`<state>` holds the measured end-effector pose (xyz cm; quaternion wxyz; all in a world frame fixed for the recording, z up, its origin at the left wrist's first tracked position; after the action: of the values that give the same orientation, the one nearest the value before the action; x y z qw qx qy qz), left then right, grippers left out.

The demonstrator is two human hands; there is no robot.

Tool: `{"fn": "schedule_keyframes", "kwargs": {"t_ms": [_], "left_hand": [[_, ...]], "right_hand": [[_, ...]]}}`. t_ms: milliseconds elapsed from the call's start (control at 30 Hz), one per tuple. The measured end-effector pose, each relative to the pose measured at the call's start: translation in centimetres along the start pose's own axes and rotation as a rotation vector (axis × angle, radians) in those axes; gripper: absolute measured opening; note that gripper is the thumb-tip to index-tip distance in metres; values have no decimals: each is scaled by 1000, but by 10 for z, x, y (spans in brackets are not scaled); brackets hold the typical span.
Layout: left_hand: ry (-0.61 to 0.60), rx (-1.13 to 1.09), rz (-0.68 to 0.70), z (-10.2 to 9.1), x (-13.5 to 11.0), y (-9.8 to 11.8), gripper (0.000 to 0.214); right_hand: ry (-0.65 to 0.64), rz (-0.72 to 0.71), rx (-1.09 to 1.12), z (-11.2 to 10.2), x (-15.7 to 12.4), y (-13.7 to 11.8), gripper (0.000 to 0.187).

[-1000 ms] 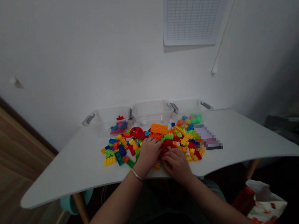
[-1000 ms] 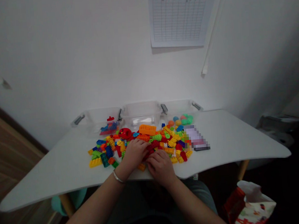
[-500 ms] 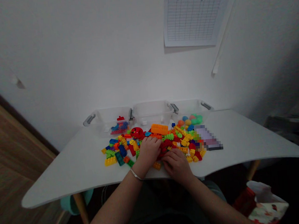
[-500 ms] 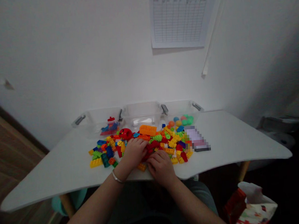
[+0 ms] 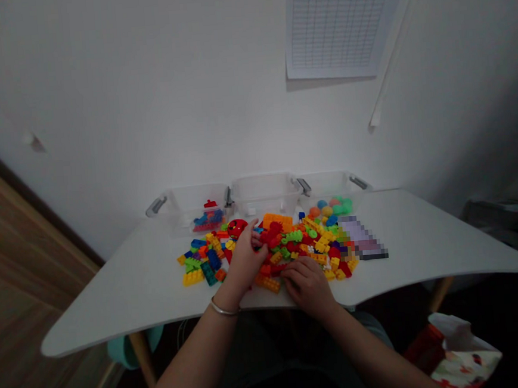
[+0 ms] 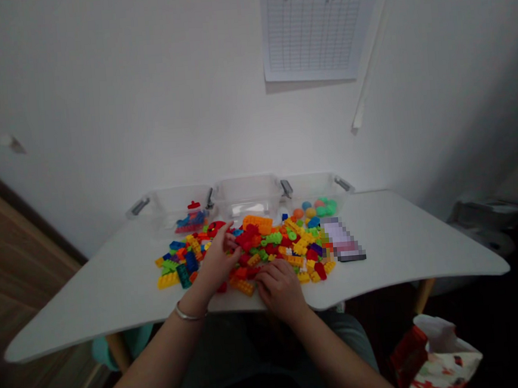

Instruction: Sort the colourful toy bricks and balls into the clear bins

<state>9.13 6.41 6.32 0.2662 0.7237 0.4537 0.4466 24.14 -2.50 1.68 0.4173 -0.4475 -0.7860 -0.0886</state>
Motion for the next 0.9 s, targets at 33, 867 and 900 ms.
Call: {"fn": "schedule_keyframes", "kwargs": {"t_ms": [33, 867, 900], "left_hand": [[-4, -96, -65, -2, 2, -4, 62], [431, -26, -298, -136, 66, -40, 33], [460, 118, -262, -140, 68, -43, 35]], "right_hand": [[-5, -2, 1, 0, 0, 0, 12], [-14, -14, 22, -1, 2, -1, 14], [-17, -14, 22, -1, 2, -1, 15]]}}
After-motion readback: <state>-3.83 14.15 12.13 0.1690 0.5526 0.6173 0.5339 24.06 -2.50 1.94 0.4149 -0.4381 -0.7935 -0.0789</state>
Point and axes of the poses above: each hand's wrist, its own x-axis towards the middle knuckle, its own z-axis out of the palm, y = z × x, the point moved 4 cm from there along x, towards the middle knuckle
